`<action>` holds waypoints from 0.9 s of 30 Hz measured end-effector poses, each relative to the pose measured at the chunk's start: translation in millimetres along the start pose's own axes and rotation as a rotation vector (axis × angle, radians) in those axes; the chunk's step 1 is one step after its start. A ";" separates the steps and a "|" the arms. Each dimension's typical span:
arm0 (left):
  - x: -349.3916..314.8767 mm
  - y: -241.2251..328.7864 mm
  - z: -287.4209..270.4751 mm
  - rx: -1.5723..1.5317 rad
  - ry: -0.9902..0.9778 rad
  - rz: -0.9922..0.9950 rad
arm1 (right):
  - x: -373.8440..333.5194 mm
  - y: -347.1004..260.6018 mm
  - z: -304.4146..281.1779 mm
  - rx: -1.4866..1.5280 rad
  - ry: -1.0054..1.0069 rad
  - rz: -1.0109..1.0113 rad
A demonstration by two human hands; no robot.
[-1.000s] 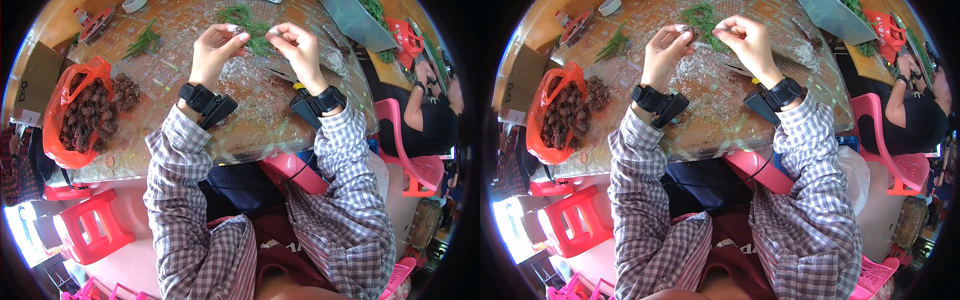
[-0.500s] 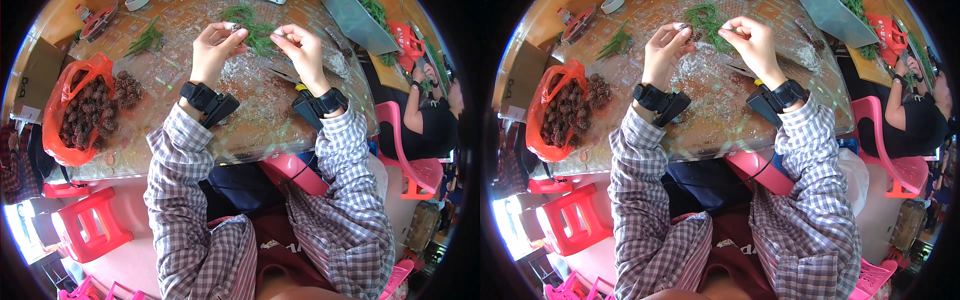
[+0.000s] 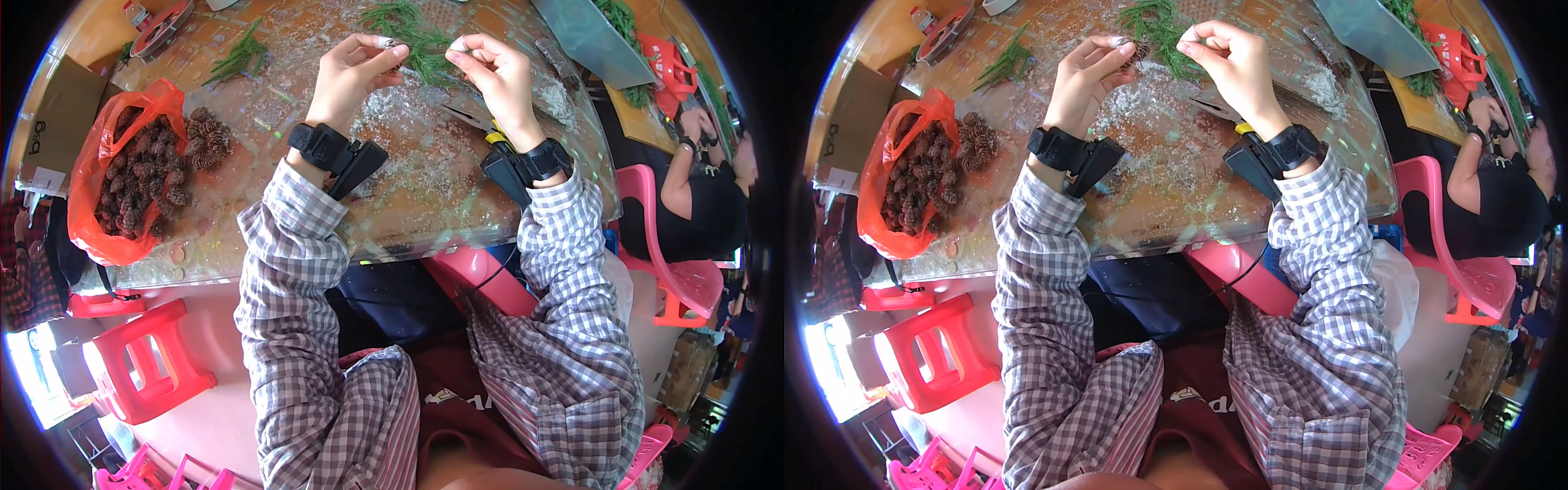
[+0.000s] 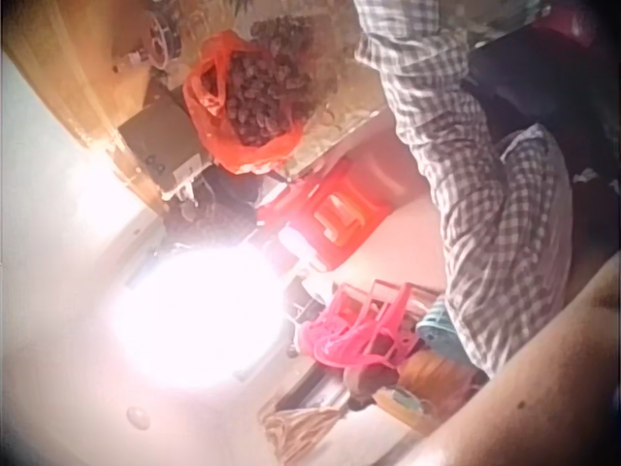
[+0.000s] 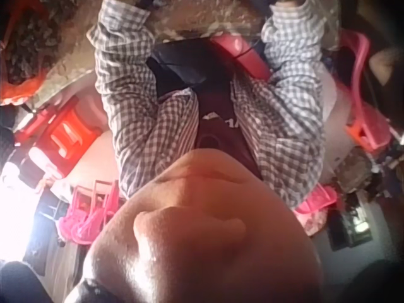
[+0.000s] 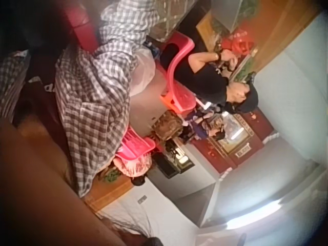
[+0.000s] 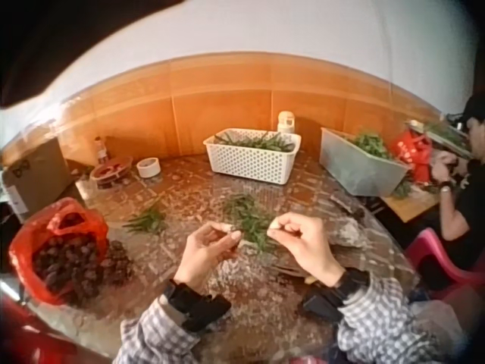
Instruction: The recorder is assembling small decorative artificial plants by attaching plastic stems to greenery and using pliers.
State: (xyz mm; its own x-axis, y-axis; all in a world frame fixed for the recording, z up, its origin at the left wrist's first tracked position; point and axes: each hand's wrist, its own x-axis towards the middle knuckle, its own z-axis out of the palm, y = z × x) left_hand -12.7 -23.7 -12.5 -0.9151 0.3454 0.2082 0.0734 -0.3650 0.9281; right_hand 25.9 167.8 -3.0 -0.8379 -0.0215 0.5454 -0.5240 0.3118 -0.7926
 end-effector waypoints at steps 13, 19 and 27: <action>0.4 -7.8 -1.5 0.013 -0.077 -0.030 | -1.3 -4.2 1.0 -0.031 -0.018 -0.002; 2.7 -13.8 -2.7 0.129 -0.107 0.016 | -2.4 -4.2 3.5 -0.054 -0.063 -0.005; -1.3 -9.4 4.4 0.302 -0.033 0.049 | -4.2 5.0 10.1 0.000 -0.054 -0.044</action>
State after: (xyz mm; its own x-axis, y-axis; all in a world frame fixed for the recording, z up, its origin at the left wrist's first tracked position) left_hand -10.4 -17.0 -20.1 -0.8943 0.3638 0.2604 0.2363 -0.1101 0.9654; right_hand 25.3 159.9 -12.1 -0.8208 -0.0861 0.5646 -0.5608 0.3092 -0.7681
